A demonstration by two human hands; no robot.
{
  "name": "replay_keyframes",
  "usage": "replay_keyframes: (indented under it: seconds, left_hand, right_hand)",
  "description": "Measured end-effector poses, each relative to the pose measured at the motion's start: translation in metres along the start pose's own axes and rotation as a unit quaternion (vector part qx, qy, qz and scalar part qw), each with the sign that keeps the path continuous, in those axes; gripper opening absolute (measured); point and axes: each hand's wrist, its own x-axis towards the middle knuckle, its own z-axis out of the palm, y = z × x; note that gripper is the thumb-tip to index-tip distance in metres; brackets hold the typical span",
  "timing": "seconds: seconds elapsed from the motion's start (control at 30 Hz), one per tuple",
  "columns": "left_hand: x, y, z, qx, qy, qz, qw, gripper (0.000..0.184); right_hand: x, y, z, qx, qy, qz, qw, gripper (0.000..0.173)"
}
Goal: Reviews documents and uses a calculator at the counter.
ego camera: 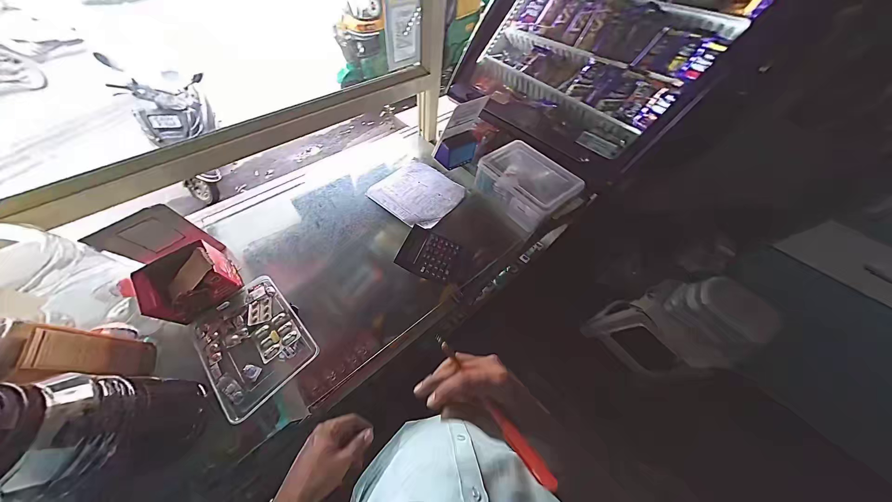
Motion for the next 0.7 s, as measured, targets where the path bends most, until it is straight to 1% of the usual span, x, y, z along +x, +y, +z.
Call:
replay_keyframes:
  seconds: [0.03,0.07,0.1,0.13,0.2,0.27,0.33,0.37,0.43,0.5,0.57,0.63,0.7]
  left_hand:
    - [0.019,0.021,0.009,-0.117,0.099,0.059,0.986,0.024]
    - [0.042,0.042,0.019,-0.181,0.189,0.102,0.96,0.023]
    - [0.069,0.061,0.025,-0.189,0.262,0.128,0.938,0.024]
    - [0.095,0.079,0.029,-0.166,0.317,0.137,0.924,0.027]
    - [0.15,0.114,0.026,-0.126,0.386,0.128,0.905,0.037]
    - [0.205,0.139,0.016,-0.104,0.421,0.097,0.896,0.05]
    - [0.252,0.153,0.004,-0.072,0.437,0.056,0.895,0.059]
    - [0.269,0.159,-0.003,-0.059,0.435,0.036,0.898,0.058]
    - [0.288,0.171,-0.011,-0.046,0.431,-0.007,0.901,0.046]
    - [0.289,0.172,-0.016,-0.059,0.44,-0.046,0.895,0.038]
    - [0.279,0.158,-0.029,-0.066,0.473,-0.083,0.875,0.032]
    - [0.264,0.134,-0.052,-0.061,0.506,-0.129,0.851,0.031]
    - [0.248,0.11,-0.075,-0.061,0.53,-0.174,0.828,0.031]
  right_hand:
    - [0.007,0.021,-0.025,-0.015,0.011,0.022,1.0,0.017]
    - [0.014,0.042,-0.052,-0.032,0.016,0.039,0.999,0.017]
    - [0.022,0.063,-0.078,-0.051,0.017,0.05,0.997,0.017]
    - [0.03,0.08,-0.104,-0.074,0.013,0.059,0.995,0.018]
    - [0.048,0.106,-0.154,-0.105,-0.004,0.07,0.992,0.018]
    - [0.061,0.13,-0.195,-0.111,-0.01,0.086,0.99,0.018]
    - [0.072,0.16,-0.227,-0.149,-0.01,0.102,0.984,0.021]
    - [0.08,0.175,-0.242,-0.189,-0.016,0.111,0.976,0.024]
    - [0.099,0.205,-0.267,-0.268,-0.034,0.108,0.957,0.03]
    - [0.118,0.237,-0.287,-0.307,-0.056,0.092,0.945,0.033]
    - [0.137,0.263,-0.303,-0.336,-0.076,0.1,0.933,0.036]
    - [0.154,0.281,-0.313,-0.38,-0.116,0.15,0.905,0.043]
    - [0.161,0.293,-0.312,-0.42,-0.157,0.204,0.87,0.051]
